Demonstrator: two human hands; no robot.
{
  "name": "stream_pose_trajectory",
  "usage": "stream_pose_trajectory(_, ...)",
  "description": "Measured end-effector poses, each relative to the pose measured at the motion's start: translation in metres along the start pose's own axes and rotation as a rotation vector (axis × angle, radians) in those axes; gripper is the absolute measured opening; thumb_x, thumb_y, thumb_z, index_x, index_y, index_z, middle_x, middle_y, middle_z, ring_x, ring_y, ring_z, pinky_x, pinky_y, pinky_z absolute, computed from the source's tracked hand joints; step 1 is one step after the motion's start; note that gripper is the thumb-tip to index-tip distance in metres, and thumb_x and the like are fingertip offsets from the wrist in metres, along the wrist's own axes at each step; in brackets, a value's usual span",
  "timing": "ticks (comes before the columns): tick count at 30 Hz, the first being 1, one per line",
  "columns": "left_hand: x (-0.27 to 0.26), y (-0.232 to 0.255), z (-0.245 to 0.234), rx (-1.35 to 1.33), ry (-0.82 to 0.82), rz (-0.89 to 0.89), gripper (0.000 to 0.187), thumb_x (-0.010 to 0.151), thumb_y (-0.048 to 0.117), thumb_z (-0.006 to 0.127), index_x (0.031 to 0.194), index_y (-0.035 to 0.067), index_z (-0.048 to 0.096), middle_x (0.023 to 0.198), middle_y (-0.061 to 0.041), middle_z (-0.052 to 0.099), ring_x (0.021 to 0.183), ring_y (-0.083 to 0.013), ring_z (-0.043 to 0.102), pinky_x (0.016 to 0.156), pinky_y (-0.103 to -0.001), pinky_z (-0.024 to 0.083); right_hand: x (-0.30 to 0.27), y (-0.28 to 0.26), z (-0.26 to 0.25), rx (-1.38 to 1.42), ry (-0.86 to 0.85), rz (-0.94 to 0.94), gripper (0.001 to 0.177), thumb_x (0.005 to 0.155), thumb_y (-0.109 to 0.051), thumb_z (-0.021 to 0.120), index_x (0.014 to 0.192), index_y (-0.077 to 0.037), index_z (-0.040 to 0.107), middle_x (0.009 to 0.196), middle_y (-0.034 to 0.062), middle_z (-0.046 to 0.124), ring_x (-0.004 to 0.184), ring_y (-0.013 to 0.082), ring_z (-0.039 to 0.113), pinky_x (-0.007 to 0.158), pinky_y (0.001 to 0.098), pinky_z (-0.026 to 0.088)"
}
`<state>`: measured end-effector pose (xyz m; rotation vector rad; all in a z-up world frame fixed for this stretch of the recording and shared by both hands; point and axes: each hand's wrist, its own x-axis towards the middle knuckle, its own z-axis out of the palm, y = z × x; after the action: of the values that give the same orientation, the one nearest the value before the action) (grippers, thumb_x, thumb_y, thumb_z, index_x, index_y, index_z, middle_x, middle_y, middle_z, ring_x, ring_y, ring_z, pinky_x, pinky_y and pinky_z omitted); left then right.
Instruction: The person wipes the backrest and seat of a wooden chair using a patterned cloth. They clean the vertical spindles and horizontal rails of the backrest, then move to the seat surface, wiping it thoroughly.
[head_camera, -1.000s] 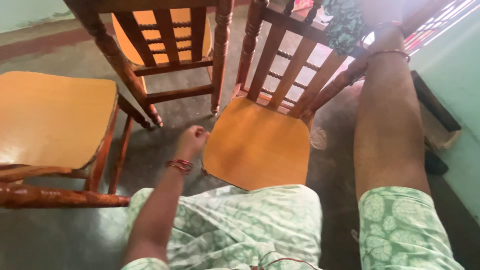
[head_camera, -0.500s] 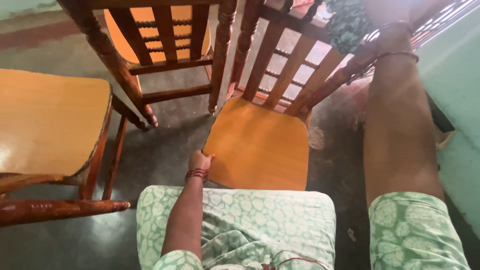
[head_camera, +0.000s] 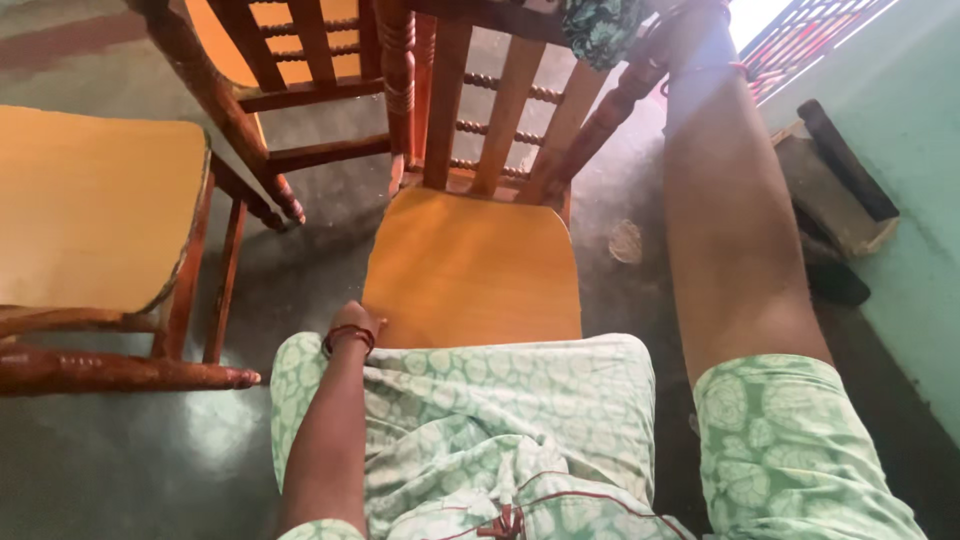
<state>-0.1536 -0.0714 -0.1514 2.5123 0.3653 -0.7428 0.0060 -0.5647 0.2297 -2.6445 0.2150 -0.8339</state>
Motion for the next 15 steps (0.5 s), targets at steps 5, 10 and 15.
stream_pose_trajectory(5,-0.034,0.011,0.005,-0.034,0.329,0.216,0.068,0.086,0.021,0.078,0.146,0.009,0.048,0.147,-0.021,0.051,0.134,-0.0389,0.053,0.106,-0.045,0.049,-0.031,-0.019,0.037,0.044,-0.012,-0.053,0.104,0.061,-0.02,0.099,0.145,-0.005,0.039,0.145,0.0351,0.038,0.134,0.0503,0.035,0.109,0.0549,0.035)
stream_pose_trajectory(10,-0.037,0.015,0.018,0.145,0.564,0.6,0.08,0.085,0.028,0.077,0.153,0.01,0.04,0.16,-0.017,0.036,0.153,-0.0357,0.028,0.122,-0.05,0.029,-0.148,-0.027,0.093,0.09,-0.053,-0.185,0.11,0.059,-0.021,0.101,0.147,-0.006,0.037,0.147,0.0369,0.035,0.136,0.0523,0.031,0.111,0.0564,0.033)
stream_pose_trajectory(15,-0.035,0.039,0.002,0.376,0.295,0.514,0.108,0.079,0.057,0.076,0.164,0.018,0.022,0.172,-0.011,0.008,0.159,-0.0288,0.002,0.127,-0.05,0.01,-0.311,-0.042,0.151,0.134,-0.618,0.16,0.111,0.067,-0.03,0.092,0.158,-0.015,0.031,0.154,0.023,0.038,0.143,0.0442,0.036,0.117,0.0533,0.036)
